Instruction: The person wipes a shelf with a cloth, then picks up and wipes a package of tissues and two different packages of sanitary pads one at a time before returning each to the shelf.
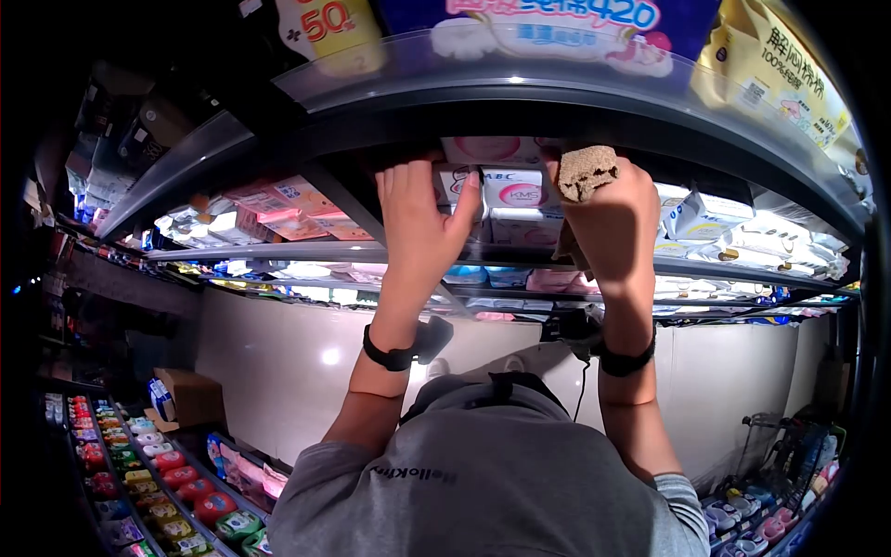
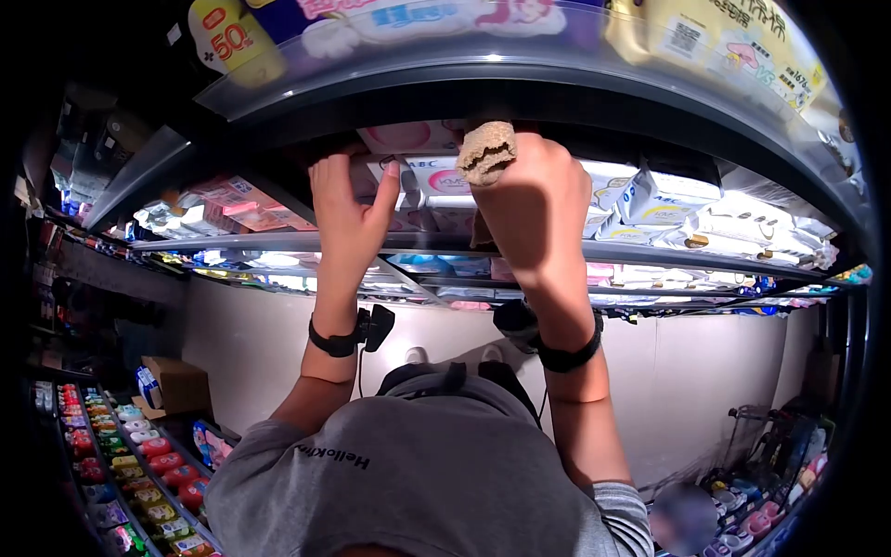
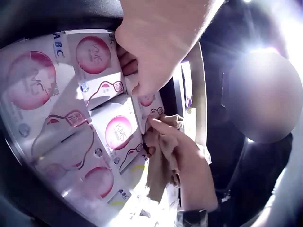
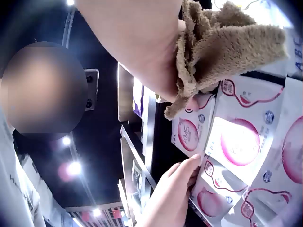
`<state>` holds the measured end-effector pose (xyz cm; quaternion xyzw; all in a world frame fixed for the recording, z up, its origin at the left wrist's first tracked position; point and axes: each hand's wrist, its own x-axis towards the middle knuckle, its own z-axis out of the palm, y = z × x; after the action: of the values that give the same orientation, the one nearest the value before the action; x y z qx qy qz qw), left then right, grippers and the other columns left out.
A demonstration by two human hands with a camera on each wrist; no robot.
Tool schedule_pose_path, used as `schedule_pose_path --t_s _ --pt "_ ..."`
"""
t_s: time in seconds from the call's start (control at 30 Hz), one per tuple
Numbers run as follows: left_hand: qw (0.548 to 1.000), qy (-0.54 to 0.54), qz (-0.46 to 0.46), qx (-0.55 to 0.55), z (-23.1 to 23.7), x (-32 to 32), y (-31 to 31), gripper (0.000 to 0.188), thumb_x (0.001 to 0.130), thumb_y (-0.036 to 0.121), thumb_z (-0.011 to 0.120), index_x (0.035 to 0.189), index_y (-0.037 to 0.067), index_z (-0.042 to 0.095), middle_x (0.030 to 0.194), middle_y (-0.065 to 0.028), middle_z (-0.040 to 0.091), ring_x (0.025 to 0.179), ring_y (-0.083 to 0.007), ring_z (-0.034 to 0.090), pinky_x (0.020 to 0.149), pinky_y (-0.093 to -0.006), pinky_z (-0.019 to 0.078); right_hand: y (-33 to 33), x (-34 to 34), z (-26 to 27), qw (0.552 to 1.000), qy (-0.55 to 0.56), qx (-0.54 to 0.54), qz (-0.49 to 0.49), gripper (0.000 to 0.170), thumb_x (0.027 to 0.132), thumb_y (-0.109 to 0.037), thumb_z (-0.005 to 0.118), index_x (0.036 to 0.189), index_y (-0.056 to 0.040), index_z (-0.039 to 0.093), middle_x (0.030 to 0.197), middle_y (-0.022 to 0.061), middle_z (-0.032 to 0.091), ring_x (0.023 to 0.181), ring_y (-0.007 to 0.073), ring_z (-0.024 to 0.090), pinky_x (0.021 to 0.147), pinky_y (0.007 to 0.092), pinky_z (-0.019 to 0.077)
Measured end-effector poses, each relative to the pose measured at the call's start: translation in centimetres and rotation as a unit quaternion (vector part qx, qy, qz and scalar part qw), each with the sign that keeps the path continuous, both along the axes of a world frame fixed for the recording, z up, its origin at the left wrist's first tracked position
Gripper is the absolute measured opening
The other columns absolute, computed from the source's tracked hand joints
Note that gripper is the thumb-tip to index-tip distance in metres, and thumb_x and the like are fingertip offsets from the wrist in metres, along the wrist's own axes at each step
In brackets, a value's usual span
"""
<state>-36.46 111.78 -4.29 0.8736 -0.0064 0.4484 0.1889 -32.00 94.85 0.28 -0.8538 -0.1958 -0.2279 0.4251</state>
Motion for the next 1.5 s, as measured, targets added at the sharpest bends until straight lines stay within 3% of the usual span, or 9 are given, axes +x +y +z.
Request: schedule_pose_path --t_s 0.13,0.27,0.37,0.43,0.67,0.9,1.07,1.2,1.5 --pt "0.995 0.023 -0.073 -0.059 0.9 -1.9 1.1 0.034 0.073 0.015 0.059 0.1 -0.001 0.048 0.094 -0.0181 0.05 0.087 -0.0316 0.046 0.077 -0.0369 0.0355 1.6 -0.7 -0.9 0.987 -0.023 -0.127 -0.1 0.023 0.058 -0.008 0.065 0.078 -0.0011 0.058 0.079 0.0199 0.058 0.074 0.0351 0.056 0.063 0.038 0.0449" --pt "0.964 -0.072 -0.254 -0.031 -0.3 -7.2 5.2 0.017 0.07 0.007 0.054 0.084 -0.002 0.056 0.081 -0.0132 0.057 0.075 -0.0287 0.055 0.067 -0.0345 0.0441 2.6 -3.9 -3.4 0.99 -0.126 0.057 -0.013 0.038 0.076 -0.007 0.059 0.11 0.0035 0.046 0.101 0.0157 0.055 0.088 0.026 0.056 0.077 0.0296 0.0431" --pt "0.969 -0.019 -0.242 0.036 -0.9 -11.4 11.8 0.018 0.07 0.013 0.05 0.077 -0.002 0.057 0.075 -0.0118 0.058 0.066 -0.027 0.056 0.06 -0.0323 0.0452 4.4 -10.1 -4.9 0.962 0.071 0.244 0.1 0.049 0.078 -0.01 0.056 0.121 0.0028 0.036 0.112 0.0139 0.05 0.1 0.0207 0.05 0.086 0.0296 0.0392" --pt "0.943 -0.023 -0.303 -0.133 -2.8 -11.7 15.4 0.022 0.071 0.015 0.053 0.082 -0.004 0.055 0.078 -0.0137 0.057 0.07 -0.0261 0.056 0.065 -0.0316 0.0441 8.6 -14.8 -5.2 0.848 0.292 0.43 0.102 0.055 0.079 -0.013 0.054 0.126 0.0003 0.029 0.117 0.0118 0.045 0.105 0.0201 0.046 0.091 0.0293 0.0357" --pt "0.835 0.196 -0.419 -0.297 -5.3 -15.4 24.3 0.04 0.065 0.011 0.067 0.099 -0.002 0.05 0.09 -0.0109 0.055 0.087 -0.0235 0.054 0.079 -0.0309 0.0421 24.4 -17.3 -6.7 0.883 0.239 0.247 0.32 0.05 0.081 -0.012 0.049 0.125 0.0015 0.029 0.118 0.0082 0.043 0.106 0.0141 0.042 0.089 0.0279 0.034" --pt "0.735 0.181 -0.41 -0.509 -7.0 -17.0 27.8 0.024 0.072 0.005 0.064 0.092 0.001 0.051 0.075 0.0002 0.049 0.074 -0.0079 0.046 0.076 -0.0209 0.0366 28.4 -21.3 -7.5 0.827 0.463 0.275 0.16 0.048 0.088 -0.03 0.043 0.125 -0.0029 0.031 0.116 0.0061 0.044 0.106 0.0125 0.042 0.088 0.0275 0.0358" --pt "0.818 0.051 -0.297 -0.491 -7.0 -18.0 28.2 0.012 0.075 0.002 0.06 0.083 0.0 0.051 0.068 -0.0002 0.049 0.063 -0.0065 0.041 0.059 -0.0196 0.0358 30.1 -21.5 -7.9 0.883 0.381 0.196 0.193 0.042 0.084 -0.02 0.054 0.118 -0.0007 0.04 0.105 0.006 0.05 0.095 0.0109 0.046 0.081 0.0259 0.0394" --pt "0.935 0.022 -0.251 -0.25 -5.7 -16.9 29.7 0.015 0.073 0.003 0.058 0.086 -0.001 0.052 0.073 -0.0101 0.051 0.065 -0.0223 0.046 0.062 -0.0282 0.0371 30.6 -22.8 -8.1 0.873 0.394 0.226 0.177 0.035 0.08 -0.015 0.06 0.111 -0.0025 0.047 0.097 0.0022 0.053 0.087 0.0074 0.046 0.074 0.023 0.0399" --pt "0.992 -0.062 -0.107 -0.025 -0.6 -12.6 30.1 0.029 0.073 0.007 0.059 0.101 0.002 0.051 0.091 -0.0123 0.05 0.08 -0.0278 0.047 0.07 -0.0357 0.0359 26.0 -23.8 -11.5 0.752 0.396 0.526 0.012 0.046 0.074 -0.008 0.065 0.113 -0.0019 0.043 0.103 0.0064 0.053 0.094 0.0167 0.053 0.078 0.0282 0.0446"
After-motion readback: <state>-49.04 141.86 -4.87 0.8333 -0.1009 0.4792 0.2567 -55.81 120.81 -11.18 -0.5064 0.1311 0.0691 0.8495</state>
